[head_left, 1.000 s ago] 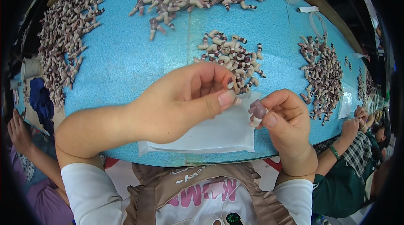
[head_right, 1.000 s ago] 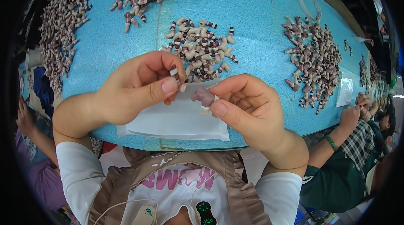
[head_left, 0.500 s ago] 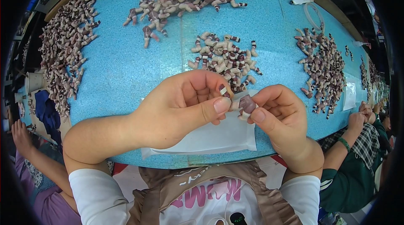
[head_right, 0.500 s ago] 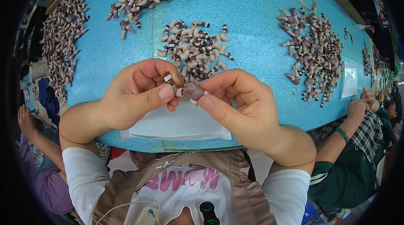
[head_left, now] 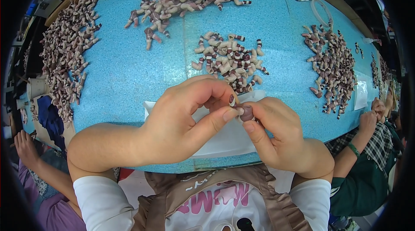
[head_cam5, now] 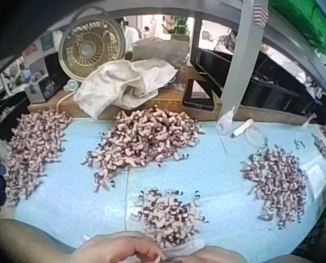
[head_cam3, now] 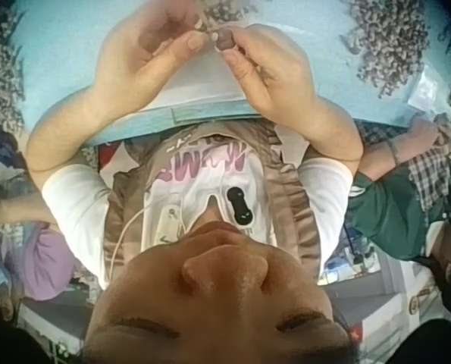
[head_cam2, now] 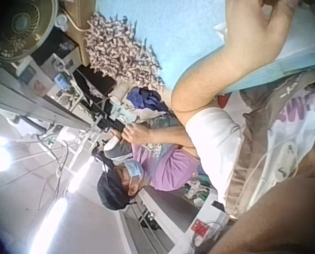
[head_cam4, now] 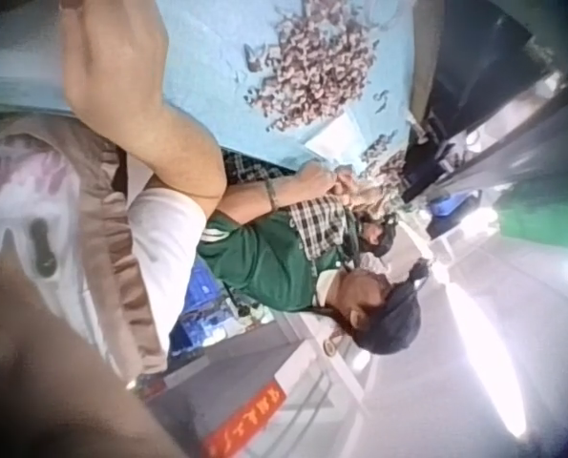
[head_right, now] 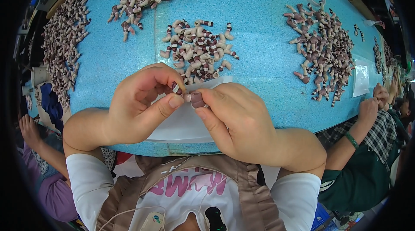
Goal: The person sorts and inspects small plastic components by hand on a workbench, placing them into a sorting tray.
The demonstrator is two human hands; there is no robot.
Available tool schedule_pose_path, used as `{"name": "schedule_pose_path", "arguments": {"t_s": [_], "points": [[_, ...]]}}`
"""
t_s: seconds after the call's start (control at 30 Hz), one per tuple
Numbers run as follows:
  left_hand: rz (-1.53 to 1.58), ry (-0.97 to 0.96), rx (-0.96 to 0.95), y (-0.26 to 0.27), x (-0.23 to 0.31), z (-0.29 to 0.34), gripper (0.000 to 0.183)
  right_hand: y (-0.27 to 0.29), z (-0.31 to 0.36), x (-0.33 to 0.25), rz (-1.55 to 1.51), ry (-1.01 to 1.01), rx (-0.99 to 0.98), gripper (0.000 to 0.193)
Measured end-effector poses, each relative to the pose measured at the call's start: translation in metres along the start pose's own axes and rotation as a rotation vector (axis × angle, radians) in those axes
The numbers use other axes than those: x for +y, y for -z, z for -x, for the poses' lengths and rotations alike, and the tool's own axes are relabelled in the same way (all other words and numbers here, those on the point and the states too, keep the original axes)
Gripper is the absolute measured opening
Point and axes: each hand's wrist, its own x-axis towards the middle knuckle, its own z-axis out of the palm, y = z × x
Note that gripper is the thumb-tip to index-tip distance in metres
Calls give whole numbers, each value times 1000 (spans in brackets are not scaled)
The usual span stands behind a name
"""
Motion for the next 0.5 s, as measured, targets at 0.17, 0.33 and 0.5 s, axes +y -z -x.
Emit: {"name": "schedule_pose_path", "arguments": {"t_s": [0.17, 0.33, 0.5], "points": [[-565, -352, -161, 13, 9, -6, 17, 3, 1, 1, -122, 16, -21, 20], [-650, -436, -196, 5, 5, -1, 17, 0, 2, 1, -39, 93, -64, 22], [-633, -413, -226, 2, -1, 0, 15, -5, 8, 0, 70, 144, -51, 27]]}}
